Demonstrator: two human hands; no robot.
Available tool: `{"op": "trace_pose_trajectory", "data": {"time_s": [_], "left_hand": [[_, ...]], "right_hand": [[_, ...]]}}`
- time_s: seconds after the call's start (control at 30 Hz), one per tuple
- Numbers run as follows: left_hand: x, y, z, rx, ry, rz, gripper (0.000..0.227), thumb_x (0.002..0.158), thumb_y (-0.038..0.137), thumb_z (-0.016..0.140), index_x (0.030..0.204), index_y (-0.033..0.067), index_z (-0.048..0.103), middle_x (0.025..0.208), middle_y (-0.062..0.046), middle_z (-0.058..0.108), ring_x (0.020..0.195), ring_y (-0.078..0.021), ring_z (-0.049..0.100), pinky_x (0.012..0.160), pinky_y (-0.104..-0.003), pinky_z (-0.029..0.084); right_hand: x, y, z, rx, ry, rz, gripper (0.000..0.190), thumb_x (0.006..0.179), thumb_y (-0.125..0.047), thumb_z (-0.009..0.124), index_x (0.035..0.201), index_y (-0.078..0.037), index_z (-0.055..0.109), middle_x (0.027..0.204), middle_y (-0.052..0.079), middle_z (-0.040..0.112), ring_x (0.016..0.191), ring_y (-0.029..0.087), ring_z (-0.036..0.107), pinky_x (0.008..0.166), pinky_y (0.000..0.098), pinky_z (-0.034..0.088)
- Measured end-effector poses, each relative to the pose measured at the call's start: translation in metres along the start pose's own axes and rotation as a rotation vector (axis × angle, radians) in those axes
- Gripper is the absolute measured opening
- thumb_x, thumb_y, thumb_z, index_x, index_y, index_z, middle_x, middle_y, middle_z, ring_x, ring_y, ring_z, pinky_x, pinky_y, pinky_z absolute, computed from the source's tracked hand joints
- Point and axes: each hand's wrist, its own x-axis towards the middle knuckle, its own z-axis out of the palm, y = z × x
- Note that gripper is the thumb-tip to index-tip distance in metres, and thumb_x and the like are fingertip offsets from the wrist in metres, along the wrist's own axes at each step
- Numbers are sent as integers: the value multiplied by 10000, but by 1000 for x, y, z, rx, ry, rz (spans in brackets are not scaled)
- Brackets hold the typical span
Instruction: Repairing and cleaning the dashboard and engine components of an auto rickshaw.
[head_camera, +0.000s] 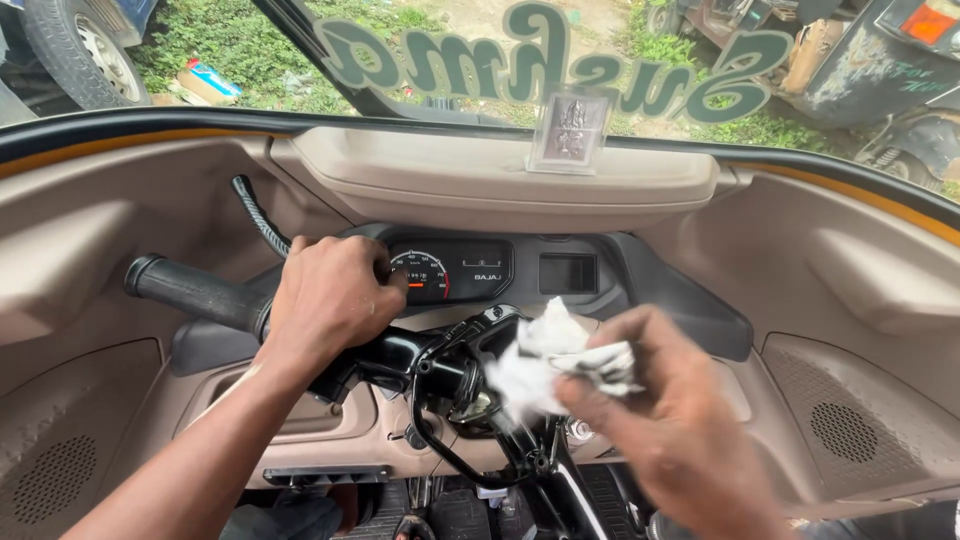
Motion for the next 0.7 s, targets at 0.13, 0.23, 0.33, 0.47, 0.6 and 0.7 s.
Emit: {"op": "trace_pose_trajectory", "data": {"time_s": [0.13,0.23,0.33,0.47,0.6,0.7], "left_hand": [[0,-1,1,28,4,7,276,772,291,664,830,63,809,715,-208,728,772,-368,705,1024,-426,427],[0,-2,1,4,48,36,278,749,287,672,840,61,806,706,-206,727,766,-369,704,1002,-434,426],[1,0,0,32,18,5,282,768,297,663,817,57,802,711,-201,728,768,-360,709,1017,-428,421],[1,2,1,8,27,37,286,778,291,655,813,48,801,714,-207,725,776,-370,698,990,-422,434],[4,3,0,26,6,4,274,751,282,658,818,64,810,715,-209,728,772,-368,706,1001,-436,427],[1,0,3,46,9,5,277,743,280,660,820,61,811,732,-214,726,780,-374,705,996,-443,430]], "right_hand": [[10,-37,80,-84,56,430,377,846,-363,794,1157,-150,780,943,190,778,902,244,747,891,401,606],[11,43,148,-219,237,-221,567,891,-424,794,1265,-13,680,1128,227,759,1077,340,709,909,505,524],[18,33,156,-336,173,-10,778,884,-570,777,1365,1,560,1116,265,716,1034,381,716,881,494,556],[28,9,138,-406,79,336,699,879,-540,615,1407,-89,538,949,198,733,916,345,774,857,461,599],[37,7,131,-472,-73,384,761,918,-581,594,1430,-33,469,853,242,726,907,394,764,835,493,607],[34,-13,121,-547,-224,491,758,892,-549,675,1422,-37,497,885,260,724,941,397,742,863,517,577]]}}
